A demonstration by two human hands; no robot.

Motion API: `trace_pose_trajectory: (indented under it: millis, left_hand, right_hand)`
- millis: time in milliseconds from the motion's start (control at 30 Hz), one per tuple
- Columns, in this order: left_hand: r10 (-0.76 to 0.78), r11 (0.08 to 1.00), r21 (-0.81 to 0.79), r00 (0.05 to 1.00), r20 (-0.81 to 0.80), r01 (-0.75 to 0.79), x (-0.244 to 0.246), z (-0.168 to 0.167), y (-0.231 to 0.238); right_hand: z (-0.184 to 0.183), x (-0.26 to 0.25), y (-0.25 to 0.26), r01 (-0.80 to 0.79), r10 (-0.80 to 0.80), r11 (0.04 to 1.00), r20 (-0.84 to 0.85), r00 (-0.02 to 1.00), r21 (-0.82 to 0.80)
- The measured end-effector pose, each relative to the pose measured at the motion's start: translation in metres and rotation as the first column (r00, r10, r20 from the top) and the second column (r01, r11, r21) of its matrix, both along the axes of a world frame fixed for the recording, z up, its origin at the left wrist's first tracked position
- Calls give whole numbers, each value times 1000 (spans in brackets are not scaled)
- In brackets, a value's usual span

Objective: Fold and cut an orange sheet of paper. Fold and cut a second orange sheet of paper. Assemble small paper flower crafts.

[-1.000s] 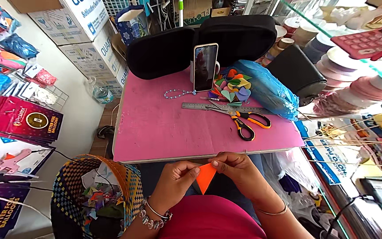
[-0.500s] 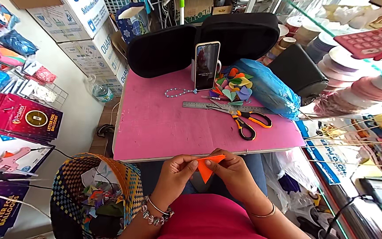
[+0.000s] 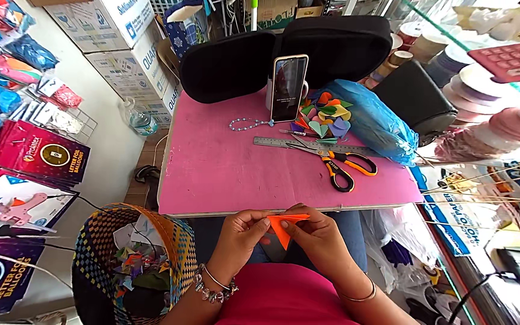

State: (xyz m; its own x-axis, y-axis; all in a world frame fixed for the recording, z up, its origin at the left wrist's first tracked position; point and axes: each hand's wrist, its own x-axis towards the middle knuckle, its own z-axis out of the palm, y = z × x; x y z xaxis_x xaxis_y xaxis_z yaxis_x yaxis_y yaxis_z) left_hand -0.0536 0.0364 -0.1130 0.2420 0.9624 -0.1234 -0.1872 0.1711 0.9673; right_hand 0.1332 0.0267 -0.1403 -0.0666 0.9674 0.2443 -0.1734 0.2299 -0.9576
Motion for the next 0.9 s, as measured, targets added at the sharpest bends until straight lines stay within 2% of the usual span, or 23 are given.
trace_pose_trajectory:
  millis: [367, 500, 600, 733, 900]
  left_hand:
    - [79, 997, -27, 995, 66, -77, 3, -7, 1]
    - [78, 996, -44, 995, 68, -75, 0, -6, 2]
    - [58, 990, -137, 994, 97, -45, -2, -3, 4]
    - [51, 969, -247, 976, 211, 3, -2, 1, 5]
    - [78, 950, -312, 944, 322, 28, 1, 2, 4]
  right_hand:
    - [-3, -3, -1, -3, -17, 988, 127, 992, 156]
    - [-3, -1, 1, -21, -95, 940, 320, 943, 342]
    - [-1, 0, 1, -42, -175, 895, 438, 882, 443]
    - [-1, 1, 2, -9, -258, 861, 453, 853, 508]
    - [-4, 0, 4, 43, -309, 836, 403, 862, 547]
